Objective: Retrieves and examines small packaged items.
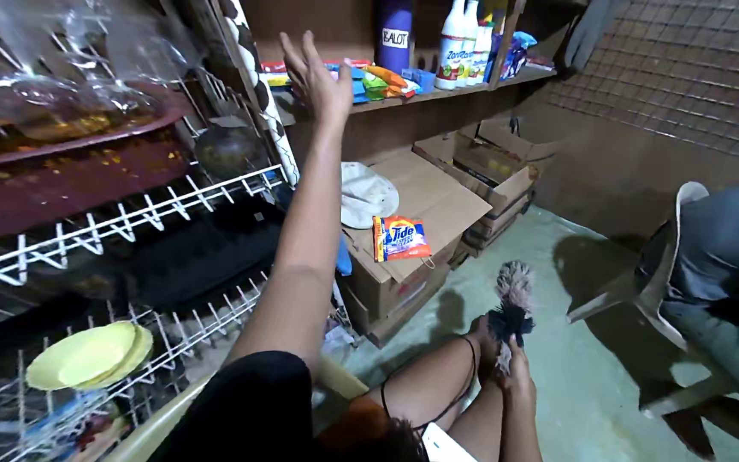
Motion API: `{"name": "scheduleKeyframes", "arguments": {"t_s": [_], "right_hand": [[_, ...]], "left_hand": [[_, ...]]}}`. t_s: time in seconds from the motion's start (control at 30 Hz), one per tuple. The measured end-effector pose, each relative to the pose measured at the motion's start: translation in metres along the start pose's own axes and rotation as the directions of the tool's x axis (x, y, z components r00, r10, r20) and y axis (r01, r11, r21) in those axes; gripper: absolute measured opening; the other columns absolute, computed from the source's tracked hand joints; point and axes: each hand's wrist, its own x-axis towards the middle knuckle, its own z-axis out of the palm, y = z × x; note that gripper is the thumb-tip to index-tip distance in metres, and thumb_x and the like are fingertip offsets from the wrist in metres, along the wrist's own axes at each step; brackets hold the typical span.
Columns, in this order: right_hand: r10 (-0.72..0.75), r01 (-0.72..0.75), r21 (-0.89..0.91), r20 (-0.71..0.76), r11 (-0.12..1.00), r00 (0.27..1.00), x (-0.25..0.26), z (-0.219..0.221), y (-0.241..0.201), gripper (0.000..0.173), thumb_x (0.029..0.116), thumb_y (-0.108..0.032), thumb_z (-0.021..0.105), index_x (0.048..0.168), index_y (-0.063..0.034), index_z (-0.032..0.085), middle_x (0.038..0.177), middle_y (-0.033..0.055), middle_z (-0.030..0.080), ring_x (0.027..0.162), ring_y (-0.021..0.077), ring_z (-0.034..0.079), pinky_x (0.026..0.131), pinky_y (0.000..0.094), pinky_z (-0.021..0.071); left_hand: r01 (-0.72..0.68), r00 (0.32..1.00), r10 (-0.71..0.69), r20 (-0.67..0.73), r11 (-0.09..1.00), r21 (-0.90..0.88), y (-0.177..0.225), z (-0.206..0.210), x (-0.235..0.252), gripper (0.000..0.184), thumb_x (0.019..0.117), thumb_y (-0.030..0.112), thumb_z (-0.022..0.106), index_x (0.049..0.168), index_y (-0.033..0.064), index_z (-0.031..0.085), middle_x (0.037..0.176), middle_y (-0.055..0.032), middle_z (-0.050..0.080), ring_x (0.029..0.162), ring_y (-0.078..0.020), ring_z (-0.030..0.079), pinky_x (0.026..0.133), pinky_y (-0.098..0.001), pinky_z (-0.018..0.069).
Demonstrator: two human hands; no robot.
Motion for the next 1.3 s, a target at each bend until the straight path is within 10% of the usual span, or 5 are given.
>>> {"name": "scheduleKeyframes", "arguments": {"t_s": [0.3, 0.67, 0.87, 1.03, 1.3], "right_hand": [[-0.093, 0.092, -0.142, -0.006, 0.986, 0.996, -0.004, 0.006, 0.004, 0.041, 0.1093, -0.031, 0.048, 0.132, 0.0022, 0.053, 0.101, 0.0135, 0.066, 0.087, 0.0159, 0.064, 0.079, 0.0381, 0.0565], [-0.044, 0.04, -0.075, -0.048, 0.996, 0.998, -0.004, 0.007, 0.003, 0.033, 0.1089, -0.031, 0.049, 0.118, -0.0004, 0.057, 0.088, 0.0087, 0.064, 0.076, 0.0138, 0.063, 0.07, 0.0355, 0.0561], [-0.06, 0.059, -0.084, -0.015, 0.995, 0.998, 0.003, 0.004, 0.009, 0.032, 0.1089, -0.029, 0.049, 0.118, 0.0005, 0.059, 0.085, 0.0088, 0.065, 0.073, 0.0136, 0.064, 0.068, 0.0344, 0.0567], [-0.077, 0.075, -0.05, -0.025, 0.996, 0.997, 0.004, 0.003, 0.011, 0.03, 0.1082, -0.027, 0.051, 0.116, 0.0006, 0.06, 0.085, 0.0085, 0.066, 0.073, 0.0133, 0.065, 0.069, 0.0341, 0.0572], [-0.077, 0.076, -0.149, -0.006, 0.986, 0.997, 0.003, 0.004, 0.01, 0.037, 0.109, -0.03, 0.049, 0.123, 0.0025, 0.058, 0.092, 0.0111, 0.066, 0.079, 0.0142, 0.065, 0.073, 0.0358, 0.057]], "left_hand": [[0.099, 0.969, -0.166, 0.184, 0.941, 0.324, -0.029, 0.011, 0.016, 0.114, 0.0721, 0.025, 0.089, 0.164, 0.019, 0.022, 0.171, -0.0208, -0.006, 0.141, -0.0596, 0.032, 0.104, -0.0734, 0.0381], [0.17, 0.97, -0.22, 0.101, 0.917, 0.362, -0.023, 0.001, 0.019, 0.071, 0.0808, 0.012, 0.075, 0.147, 0.0132, 0.05, 0.163, -0.0215, 0.03, 0.126, -0.0521, 0.054, 0.098, -0.0748, 0.0406], [0.216, 0.973, -0.232, -0.002, 0.902, 0.375, -0.029, 0.007, 0.021, 0.079, 0.0783, 0.017, 0.077, 0.15, 0.0121, 0.045, 0.166, -0.0224, 0.022, 0.135, -0.0511, 0.045, 0.103, -0.0745, 0.0334], [0.195, 0.98, -0.195, -0.05, 0.864, 0.464, -0.039, 0.014, 0.022, 0.067, 0.084, 0.006, 0.069, 0.148, 0.015, 0.049, 0.166, -0.0151, 0.027, 0.122, -0.0463, 0.059, 0.094, -0.0642, 0.0484], [0.119, 0.992, -0.102, -0.072, 0.948, 0.296, -0.022, -0.011, -0.017, 0.062, 0.0852, 0.009, 0.069, 0.145, 0.0117, 0.052, 0.162, -0.017, 0.034, 0.123, -0.0448, 0.058, 0.094, -0.0627, 0.0479]]}}
